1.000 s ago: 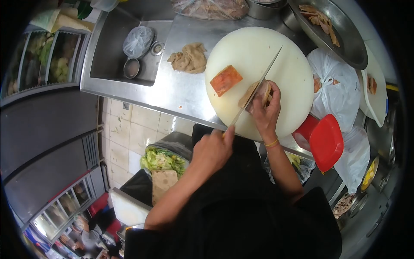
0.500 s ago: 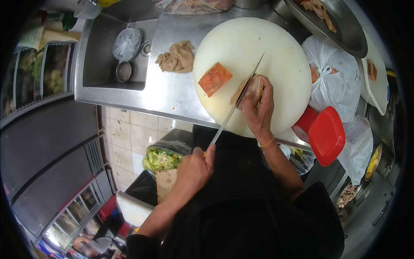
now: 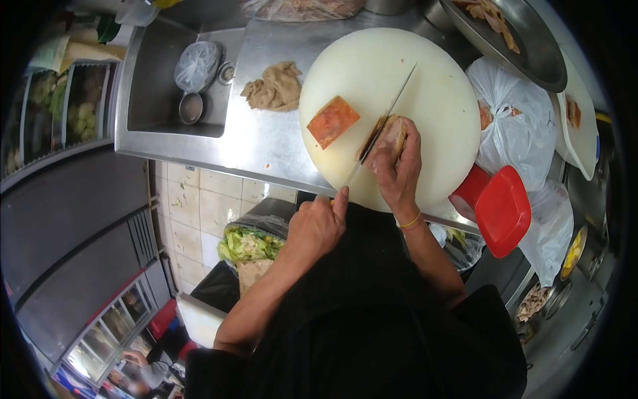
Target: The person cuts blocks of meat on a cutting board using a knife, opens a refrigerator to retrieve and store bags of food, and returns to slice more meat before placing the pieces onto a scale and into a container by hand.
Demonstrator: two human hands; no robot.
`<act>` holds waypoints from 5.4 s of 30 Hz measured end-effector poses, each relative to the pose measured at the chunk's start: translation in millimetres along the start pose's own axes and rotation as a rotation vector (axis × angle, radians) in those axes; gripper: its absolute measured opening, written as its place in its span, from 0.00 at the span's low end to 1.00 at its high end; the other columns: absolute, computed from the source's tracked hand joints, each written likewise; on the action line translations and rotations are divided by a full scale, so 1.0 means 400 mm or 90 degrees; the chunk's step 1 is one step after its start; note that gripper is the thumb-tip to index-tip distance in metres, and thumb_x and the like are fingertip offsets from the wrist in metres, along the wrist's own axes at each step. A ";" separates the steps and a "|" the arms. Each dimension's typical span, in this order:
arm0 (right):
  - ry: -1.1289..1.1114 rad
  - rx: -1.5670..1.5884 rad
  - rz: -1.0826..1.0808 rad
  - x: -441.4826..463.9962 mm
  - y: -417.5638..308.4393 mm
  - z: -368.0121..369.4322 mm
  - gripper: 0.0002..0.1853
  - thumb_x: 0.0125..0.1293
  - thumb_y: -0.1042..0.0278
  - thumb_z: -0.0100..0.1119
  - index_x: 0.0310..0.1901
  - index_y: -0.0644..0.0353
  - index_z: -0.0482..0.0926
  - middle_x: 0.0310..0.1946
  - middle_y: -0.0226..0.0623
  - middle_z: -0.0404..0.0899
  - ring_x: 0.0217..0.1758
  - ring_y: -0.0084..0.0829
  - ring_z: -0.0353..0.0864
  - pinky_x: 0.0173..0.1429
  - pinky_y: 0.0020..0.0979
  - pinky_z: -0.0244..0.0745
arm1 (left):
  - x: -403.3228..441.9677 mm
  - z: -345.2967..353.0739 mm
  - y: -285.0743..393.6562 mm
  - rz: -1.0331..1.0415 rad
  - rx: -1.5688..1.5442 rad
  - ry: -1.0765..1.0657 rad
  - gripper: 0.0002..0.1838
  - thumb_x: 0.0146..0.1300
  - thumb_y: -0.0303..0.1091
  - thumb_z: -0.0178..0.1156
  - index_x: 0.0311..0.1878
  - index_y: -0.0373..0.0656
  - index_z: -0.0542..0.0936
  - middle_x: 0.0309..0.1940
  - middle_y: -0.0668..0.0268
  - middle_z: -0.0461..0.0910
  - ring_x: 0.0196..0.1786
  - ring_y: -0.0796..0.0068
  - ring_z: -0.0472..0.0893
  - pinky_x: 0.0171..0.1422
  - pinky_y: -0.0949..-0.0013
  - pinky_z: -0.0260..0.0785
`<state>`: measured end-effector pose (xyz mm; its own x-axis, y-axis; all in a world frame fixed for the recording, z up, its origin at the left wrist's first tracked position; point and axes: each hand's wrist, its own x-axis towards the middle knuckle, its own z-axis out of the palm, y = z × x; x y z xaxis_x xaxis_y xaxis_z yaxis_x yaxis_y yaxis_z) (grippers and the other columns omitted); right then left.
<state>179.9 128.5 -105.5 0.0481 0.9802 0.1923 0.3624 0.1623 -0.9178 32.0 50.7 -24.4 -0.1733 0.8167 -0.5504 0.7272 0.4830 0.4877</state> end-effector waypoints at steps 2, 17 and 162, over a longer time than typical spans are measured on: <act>0.001 0.007 0.000 0.001 -0.007 -0.001 0.28 0.64 0.69 0.53 0.64 0.71 0.63 0.54 0.55 0.72 0.55 0.50 0.74 0.60 0.44 0.71 | 0.011 0.004 0.002 -0.002 -0.003 -0.003 0.36 0.78 0.51 0.45 0.23 0.26 0.77 0.25 0.28 0.74 0.37 0.25 0.76 0.44 0.37 0.68; 0.013 0.014 0.024 -0.005 -0.008 0.002 0.27 0.63 0.69 0.54 0.63 0.70 0.65 0.54 0.55 0.73 0.55 0.49 0.75 0.61 0.42 0.71 | 0.052 0.030 -0.009 0.008 -0.040 -0.033 0.37 0.77 0.54 0.42 0.26 0.26 0.79 0.28 0.30 0.76 0.40 0.25 0.77 0.49 0.37 0.70; 0.304 -0.406 0.143 0.338 0.008 -1.196 0.47 0.33 0.49 0.80 0.58 0.68 0.79 0.49 0.49 0.84 0.52 0.38 0.85 0.59 0.31 0.78 | -0.022 0.064 -0.003 0.048 -0.323 -0.056 0.35 0.75 0.65 0.42 0.17 0.49 0.62 0.09 0.72 0.59 0.08 0.78 0.60 0.11 0.71 0.54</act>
<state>632.9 207.0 83.7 0.5201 0.8046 0.2865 0.7488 -0.2682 -0.6061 49.7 34.8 -37.5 -0.0605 0.8359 -0.5455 0.3186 0.5341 0.7831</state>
